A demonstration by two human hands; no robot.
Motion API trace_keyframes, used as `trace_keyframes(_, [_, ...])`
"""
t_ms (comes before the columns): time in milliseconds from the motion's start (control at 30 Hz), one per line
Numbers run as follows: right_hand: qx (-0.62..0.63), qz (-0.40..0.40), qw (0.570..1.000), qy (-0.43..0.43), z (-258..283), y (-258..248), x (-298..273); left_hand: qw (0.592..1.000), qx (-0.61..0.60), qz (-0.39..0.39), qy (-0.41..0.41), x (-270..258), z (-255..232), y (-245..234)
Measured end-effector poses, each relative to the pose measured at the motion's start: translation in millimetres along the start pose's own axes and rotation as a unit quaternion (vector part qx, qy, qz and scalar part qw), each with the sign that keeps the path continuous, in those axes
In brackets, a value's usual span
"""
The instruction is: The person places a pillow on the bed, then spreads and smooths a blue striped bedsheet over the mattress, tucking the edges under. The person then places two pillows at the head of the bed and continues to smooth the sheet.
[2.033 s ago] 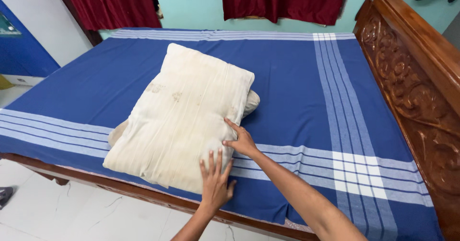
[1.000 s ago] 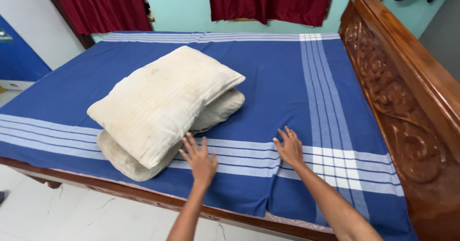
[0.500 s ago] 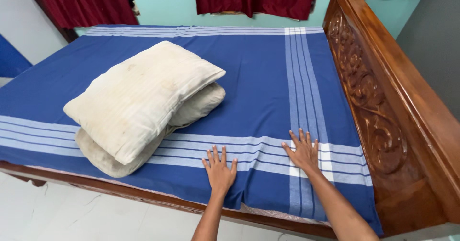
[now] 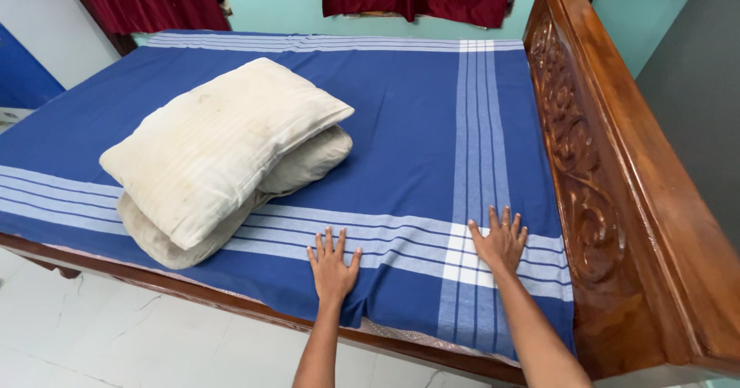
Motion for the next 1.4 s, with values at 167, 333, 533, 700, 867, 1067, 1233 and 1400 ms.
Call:
trace_keyframes(167, [-0.001,-0.024,0.999,-0.022,-2.5,-0.4,-8.1,1.0,-0.01,0.012,-0.004,-2.0,0.6,-1.4])
trace_keyframes(333, [-0.014,-0.015,1.0,-0.022,-3.1,1.7,-16.8,1.0,-0.018,0.012,-0.003,-1.1,3.0,-0.1])
trace_keyframes(533, [-0.016,-0.019,1.0,-0.018,-1.5,-0.7,-28.7,1.0,-0.021,0.013,0.009,4.0,4.3,0.8])
trace_keyframes(700, [-0.027,-0.018,0.999,-0.042,-4.4,5.1,-35.3,1.0,-0.012,0.014,0.01,2.2,8.6,9.4])
trace_keyframes(867, [-0.043,-0.005,0.997,-0.068,-10.9,14.7,-36.1,0.991,-0.032,0.116,-0.057,14.0,11.5,20.6])
trace_keyframes(1067, [-0.045,-0.011,0.995,-0.086,-10.9,13.7,-36.7,0.986,-0.165,-0.011,0.034,-25.5,-75.8,-11.7])
trace_keyframes(1233, [-0.029,-0.021,0.995,-0.092,-10.6,10.3,-37.0,0.894,-0.323,0.089,0.299,-135.6,-184.5,-22.9])
trace_keyframes(1400, [-0.013,-0.022,0.993,-0.115,-13.7,4.9,-43.0,0.858,-0.247,0.139,0.428,-209.6,-215.0,-0.2])
Point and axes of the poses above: each hand's wrist, its own x-axis towards the middle knuckle, its own y-axis out of the palm, z = x × y, the point moved 5 cm from there along x, towards the middle knuckle, and after that the axes turned 8 degrees about -y, right-handed, at the moved point
